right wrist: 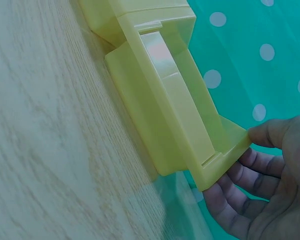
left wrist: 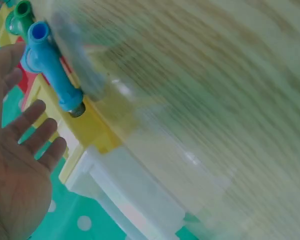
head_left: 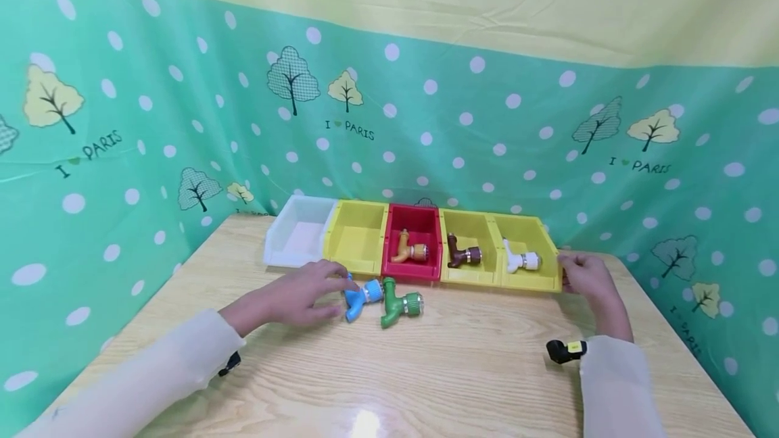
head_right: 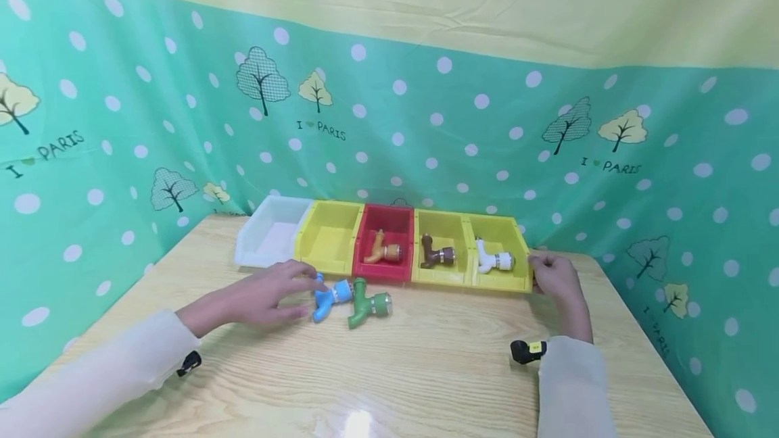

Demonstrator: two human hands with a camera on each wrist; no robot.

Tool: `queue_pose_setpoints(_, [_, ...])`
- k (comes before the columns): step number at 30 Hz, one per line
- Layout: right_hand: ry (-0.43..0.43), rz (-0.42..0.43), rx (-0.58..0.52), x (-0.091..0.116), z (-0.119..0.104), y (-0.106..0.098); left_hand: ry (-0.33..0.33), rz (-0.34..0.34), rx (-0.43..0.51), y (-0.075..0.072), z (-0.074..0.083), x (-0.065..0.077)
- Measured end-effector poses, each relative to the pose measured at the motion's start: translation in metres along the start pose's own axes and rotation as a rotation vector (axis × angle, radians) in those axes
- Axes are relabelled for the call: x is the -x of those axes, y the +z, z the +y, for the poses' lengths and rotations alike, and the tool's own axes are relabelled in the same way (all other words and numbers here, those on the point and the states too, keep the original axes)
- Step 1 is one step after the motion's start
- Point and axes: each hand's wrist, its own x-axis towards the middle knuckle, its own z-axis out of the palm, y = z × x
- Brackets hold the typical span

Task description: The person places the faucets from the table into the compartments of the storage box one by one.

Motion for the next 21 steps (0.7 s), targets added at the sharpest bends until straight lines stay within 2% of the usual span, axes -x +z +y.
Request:
queue_pose_setpoints(3, [-0.002, 0.004, 0.001, -0.001, 0.0, -0.001, 0.03, -0.041, 0.007, 0.001, 0.001, -0.004])
queue_pose_setpoints(12, [-0.011, 0.014, -0.02, -0.003, 0.001, 0.0, 0.04, -0.17, -0.034, 0.004, 0.004, -0.022])
queue_pose_setpoints(16, [-0.01, 0.014, -0.019, -0.003, 0.003, 0.0, 0.065, -0.2, -0.077, 0.008, 0.003, -0.028])
queue_pose_setpoints(21, [-0.007, 0.011, -0.021, -0.002, 0.003, 0.001, 0.066, -0.22, -0.107, 0.012, 0.004, -0.032])
